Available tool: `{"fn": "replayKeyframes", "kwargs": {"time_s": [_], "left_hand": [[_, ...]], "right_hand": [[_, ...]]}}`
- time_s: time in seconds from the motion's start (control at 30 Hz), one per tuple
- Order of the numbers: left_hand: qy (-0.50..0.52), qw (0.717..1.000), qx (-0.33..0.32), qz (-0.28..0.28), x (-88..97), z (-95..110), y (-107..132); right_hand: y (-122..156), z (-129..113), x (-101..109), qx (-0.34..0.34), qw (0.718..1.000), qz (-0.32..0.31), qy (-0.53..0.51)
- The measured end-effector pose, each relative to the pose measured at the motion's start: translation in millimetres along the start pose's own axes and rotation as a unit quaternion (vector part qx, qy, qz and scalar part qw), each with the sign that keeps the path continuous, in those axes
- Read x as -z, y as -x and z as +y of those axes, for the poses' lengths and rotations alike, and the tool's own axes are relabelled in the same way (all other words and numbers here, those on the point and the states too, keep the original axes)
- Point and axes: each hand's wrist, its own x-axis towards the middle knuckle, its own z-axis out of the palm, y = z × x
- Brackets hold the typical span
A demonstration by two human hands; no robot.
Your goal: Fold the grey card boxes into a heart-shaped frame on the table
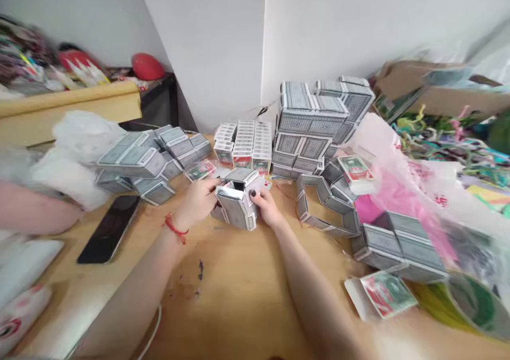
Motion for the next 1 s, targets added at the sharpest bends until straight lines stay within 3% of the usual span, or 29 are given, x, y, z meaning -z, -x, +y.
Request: {"fn": "replayKeyframes", "kwargs": {"time_s": [0.27,0.43,0.57,0.73,0.83,1.0], "left_hand": [[-0.106,0.993,-0.046,-0.018,5.6,22,11],[-0.073,0.992,-0.081,-0.061,12.1,31,17],[-0.044,0.994,-0.057,-0.077,12.4,36,19],[-0.128,0.991,-0.006,-0.046,2.5,37,18],[-0.169,0.984,0.009,-0.052,-4.3,33,17],[-0.136,0.989,0.029,-0.052,-14.1,22,11]], "right_hand": [[10,-9,-15,-0.096,0.989,-0.058,-0.094],[12,-15,-13,-0.115,0.984,-0.062,-0.119],[13,-16,-11,-0.125,0.984,-0.062,-0.113],[15,-20,-13,-0.16,0.978,-0.084,-0.102],[16,-24,-14,-0.149,0.982,-0.086,-0.082],[16,-25,-11,-0.135,0.985,-0.09,-0.058]]}}
